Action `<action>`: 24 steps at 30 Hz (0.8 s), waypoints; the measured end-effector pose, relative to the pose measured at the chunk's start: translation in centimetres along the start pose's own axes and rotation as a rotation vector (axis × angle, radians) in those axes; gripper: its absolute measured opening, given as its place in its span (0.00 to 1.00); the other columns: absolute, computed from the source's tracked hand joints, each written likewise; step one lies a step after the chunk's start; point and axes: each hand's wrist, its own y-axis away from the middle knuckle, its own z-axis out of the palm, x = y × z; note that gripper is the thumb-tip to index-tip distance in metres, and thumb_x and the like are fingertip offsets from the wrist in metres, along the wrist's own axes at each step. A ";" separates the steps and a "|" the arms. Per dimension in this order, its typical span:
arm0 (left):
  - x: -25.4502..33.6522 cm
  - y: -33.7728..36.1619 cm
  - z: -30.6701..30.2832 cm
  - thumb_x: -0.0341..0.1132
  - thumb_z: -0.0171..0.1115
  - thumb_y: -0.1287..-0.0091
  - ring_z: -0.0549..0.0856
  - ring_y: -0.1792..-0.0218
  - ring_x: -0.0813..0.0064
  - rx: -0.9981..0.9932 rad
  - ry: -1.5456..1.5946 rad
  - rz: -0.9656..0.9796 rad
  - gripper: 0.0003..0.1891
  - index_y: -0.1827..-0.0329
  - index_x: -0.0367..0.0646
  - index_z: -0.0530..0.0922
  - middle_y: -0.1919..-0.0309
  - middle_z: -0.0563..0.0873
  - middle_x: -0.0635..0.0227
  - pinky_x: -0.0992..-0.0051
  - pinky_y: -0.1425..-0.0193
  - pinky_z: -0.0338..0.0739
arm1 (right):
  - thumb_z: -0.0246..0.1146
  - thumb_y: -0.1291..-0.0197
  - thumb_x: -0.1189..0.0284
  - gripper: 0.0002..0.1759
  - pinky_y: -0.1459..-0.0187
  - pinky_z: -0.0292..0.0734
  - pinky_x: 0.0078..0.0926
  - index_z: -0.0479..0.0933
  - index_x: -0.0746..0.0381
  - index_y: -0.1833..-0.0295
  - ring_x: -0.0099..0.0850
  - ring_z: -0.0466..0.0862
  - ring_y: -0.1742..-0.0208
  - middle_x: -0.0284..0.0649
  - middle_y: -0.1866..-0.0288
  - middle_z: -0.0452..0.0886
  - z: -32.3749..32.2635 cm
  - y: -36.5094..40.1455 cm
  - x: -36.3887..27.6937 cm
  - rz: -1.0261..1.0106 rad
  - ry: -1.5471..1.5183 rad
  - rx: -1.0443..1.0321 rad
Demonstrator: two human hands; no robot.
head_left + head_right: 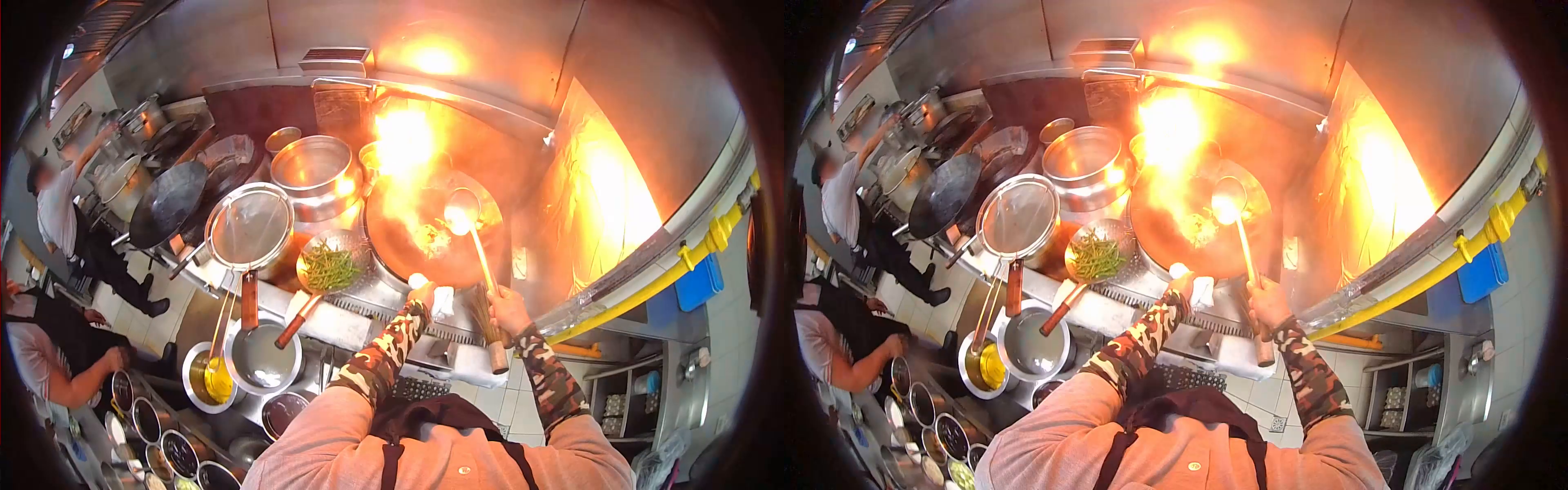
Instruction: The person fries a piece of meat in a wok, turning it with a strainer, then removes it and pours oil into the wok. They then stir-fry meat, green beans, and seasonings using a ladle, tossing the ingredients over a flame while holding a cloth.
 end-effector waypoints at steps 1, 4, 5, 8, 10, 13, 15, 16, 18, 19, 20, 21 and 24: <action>1.3 1.0 -0.3 0.47 0.57 0.47 0.82 0.57 0.61 0.002 -0.125 -0.037 0.22 0.60 0.35 0.81 0.59 0.83 0.50 0.68 0.54 0.73 | 0.53 0.36 0.68 0.07 0.86 0.65 0.18 0.69 0.59 0.63 0.20 0.67 0.86 0.31 0.82 0.67 -0.1 0.6 -1.5 0.069 -0.020 -0.038; 3.1 2.3 -0.4 0.48 0.58 0.47 0.83 0.60 0.62 0.018 -0.229 -0.088 0.23 0.60 0.35 0.80 0.59 0.83 0.51 0.68 0.56 0.74 | 0.53 0.36 0.67 0.07 0.87 0.64 0.18 0.69 0.59 0.63 0.20 0.66 0.87 0.30 0.82 0.67 -0.5 -2.0 0.3 0.120 -0.253 -0.184; 3.6 2.6 -0.4 0.48 0.58 0.47 0.83 0.61 0.62 0.021 -0.243 -0.100 0.23 0.60 0.35 0.80 0.59 0.83 0.51 0.68 0.57 0.74 | 0.54 0.37 0.67 0.07 0.89 0.63 0.19 0.69 0.59 0.63 0.20 0.66 0.89 0.31 0.83 0.68 0.0 -2.5 0.5 0.301 -0.463 -0.210; 5.2 3.8 0.0 0.50 0.60 0.47 0.83 0.63 0.62 0.027 -0.270 -0.127 0.24 0.60 0.34 0.80 0.60 0.83 0.52 0.67 0.59 0.75 | 0.52 0.36 0.68 0.06 0.87 0.63 0.17 0.69 0.58 0.64 0.19 0.66 0.88 0.30 0.83 0.68 2.5 -2.6 -0.7 0.182 -0.108 -0.083; 6.0 4.5 0.2 0.50 0.61 0.47 0.84 0.65 0.62 0.000 -0.285 -0.151 0.25 0.60 0.34 0.79 0.60 0.83 0.53 0.67 0.60 0.76 | 0.54 0.37 0.68 0.06 0.87 0.64 0.18 0.70 0.59 0.64 0.18 0.66 0.88 0.30 0.83 0.69 2.6 -5.7 0.8 0.082 0.043 -0.036; 5.2 4.3 -1.4 0.55 0.62 0.46 0.82 0.62 0.64 -0.172 -0.352 -0.133 0.33 0.54 0.29 0.76 0.61 0.82 0.52 0.70 0.57 0.74 | 0.53 0.37 0.68 0.06 0.87 0.63 0.18 0.70 0.59 0.63 0.18 0.65 0.88 0.29 0.83 0.67 1.1 -3.1 -1.2 -0.108 0.270 -0.061; 11.7 15.5 -2.3 0.59 0.58 0.43 0.81 0.61 0.63 -0.106 -0.252 -0.152 0.37 0.52 0.25 0.74 0.63 0.81 0.49 0.70 0.57 0.74 | 0.52 0.36 0.67 0.07 0.87 0.62 0.18 0.71 0.58 0.60 0.18 0.64 0.87 0.28 0.83 0.65 -0.7 -0.7 -0.9 -0.012 0.159 -0.078; 10.9 14.4 -2.5 0.59 0.58 0.43 0.81 0.61 0.63 -0.092 -0.228 -0.140 0.37 0.52 0.25 0.74 0.63 0.81 0.49 0.70 0.57 0.74 | 0.51 0.35 0.66 0.07 0.87 0.62 0.16 0.71 0.56 0.57 0.17 0.64 0.87 0.28 0.82 0.66 -0.6 2.3 -3.0 0.110 0.125 -0.084; 5.4 9.1 -3.8 0.53 0.48 0.35 0.80 0.66 0.64 -0.540 -0.075 -0.176 0.29 0.56 0.26 0.74 0.68 0.80 0.54 0.72 0.61 0.74 | 0.51 0.35 0.66 0.07 0.86 0.62 0.16 0.71 0.55 0.56 0.18 0.65 0.85 0.28 0.80 0.67 -1.8 2.3 -1.5 0.203 0.012 -0.204; 3.9 8.2 -4.1 0.50 0.43 0.31 0.80 0.68 0.64 -0.767 -0.006 -0.189 0.27 0.58 0.27 0.74 0.71 0.80 0.56 0.73 0.63 0.74 | 0.51 0.35 0.66 0.07 0.86 0.62 0.16 0.71 0.55 0.56 0.18 0.65 0.85 0.28 0.80 0.67 -1.9 1.4 -0.5 0.199 0.010 -0.214; 3.6 9.4 -4.1 0.50 0.43 0.31 0.80 0.68 0.64 -0.757 -0.008 -0.185 0.27 0.58 0.27 0.74 0.71 0.80 0.56 0.73 0.63 0.74 | 0.52 0.35 0.66 0.07 0.86 0.63 0.16 0.70 0.56 0.56 0.18 0.65 0.85 0.28 0.80 0.68 -1.7 -0.3 0.7 0.228 -0.057 -0.218; 3.8 11.6 -4.1 0.48 0.46 0.31 0.79 0.71 0.67 -0.736 -0.168 0.176 0.23 0.60 0.30 0.75 0.73 0.80 0.58 0.75 0.67 0.73 | 0.52 0.35 0.66 0.07 0.86 0.64 0.17 0.70 0.56 0.56 0.19 0.65 0.85 0.28 0.79 0.68 -1.4 -1.7 1.6 0.257 -0.123 -0.223; 7.1 22.3 -3.4 0.44 0.51 0.33 0.79 0.76 0.72 -0.604 -0.204 0.234 0.17 0.63 0.36 0.77 0.75 0.80 0.63 0.77 0.72 0.73 | 0.54 0.36 0.66 0.08 0.84 0.66 0.18 0.72 0.59 0.58 0.20 0.69 0.83 0.31 0.81 0.68 -1.1 -4.0 2.2 0.233 -0.252 -0.212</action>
